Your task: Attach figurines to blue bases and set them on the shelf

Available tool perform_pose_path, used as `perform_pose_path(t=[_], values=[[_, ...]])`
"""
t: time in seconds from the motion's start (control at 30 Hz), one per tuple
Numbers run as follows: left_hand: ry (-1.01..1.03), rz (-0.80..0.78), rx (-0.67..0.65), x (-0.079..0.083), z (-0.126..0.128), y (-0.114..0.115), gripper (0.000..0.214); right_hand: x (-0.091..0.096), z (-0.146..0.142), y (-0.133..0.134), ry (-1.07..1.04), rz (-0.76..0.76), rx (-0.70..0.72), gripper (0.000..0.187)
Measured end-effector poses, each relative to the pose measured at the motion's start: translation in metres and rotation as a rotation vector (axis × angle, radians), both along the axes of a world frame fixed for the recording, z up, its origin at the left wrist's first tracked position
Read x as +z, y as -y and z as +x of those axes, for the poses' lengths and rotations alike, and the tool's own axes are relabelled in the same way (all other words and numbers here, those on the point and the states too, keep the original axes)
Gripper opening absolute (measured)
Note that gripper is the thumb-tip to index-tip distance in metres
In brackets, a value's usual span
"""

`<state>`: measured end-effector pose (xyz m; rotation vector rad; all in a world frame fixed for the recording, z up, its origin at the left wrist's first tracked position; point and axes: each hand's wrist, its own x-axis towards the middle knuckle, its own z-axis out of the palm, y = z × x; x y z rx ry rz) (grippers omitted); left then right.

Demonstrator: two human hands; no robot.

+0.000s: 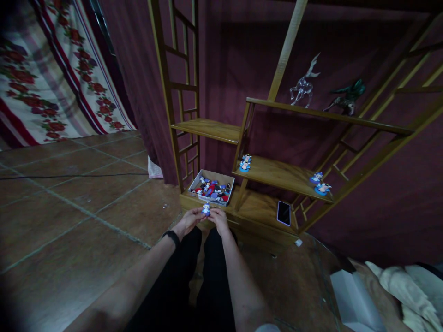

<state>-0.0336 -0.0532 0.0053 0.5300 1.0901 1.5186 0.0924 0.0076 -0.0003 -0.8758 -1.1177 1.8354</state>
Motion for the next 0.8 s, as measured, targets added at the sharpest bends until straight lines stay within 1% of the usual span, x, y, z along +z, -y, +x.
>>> perform_pose_path(t=[0.27,0.57,0.7,0.8], values=[[-0.017,-0.044,0.063,-0.004,-0.003,-0.003,0.011,-0.004,-0.011,0.003,0.058,0.026,-0.005,0.031],[-0.036,-0.103,0.074,-0.009,-0.003,-0.009,0.01,-0.012,-0.014,-0.003,0.127,0.028,-0.033,0.027],[-0.029,-0.1,0.09,-0.009,0.0,-0.01,0.012,-0.01,-0.015,-0.003,0.145,0.034,-0.055,0.026],[-0.022,-0.091,0.088,-0.007,0.0,-0.009,0.013,-0.007,-0.015,-0.002,0.144,0.025,-0.068,0.03]])
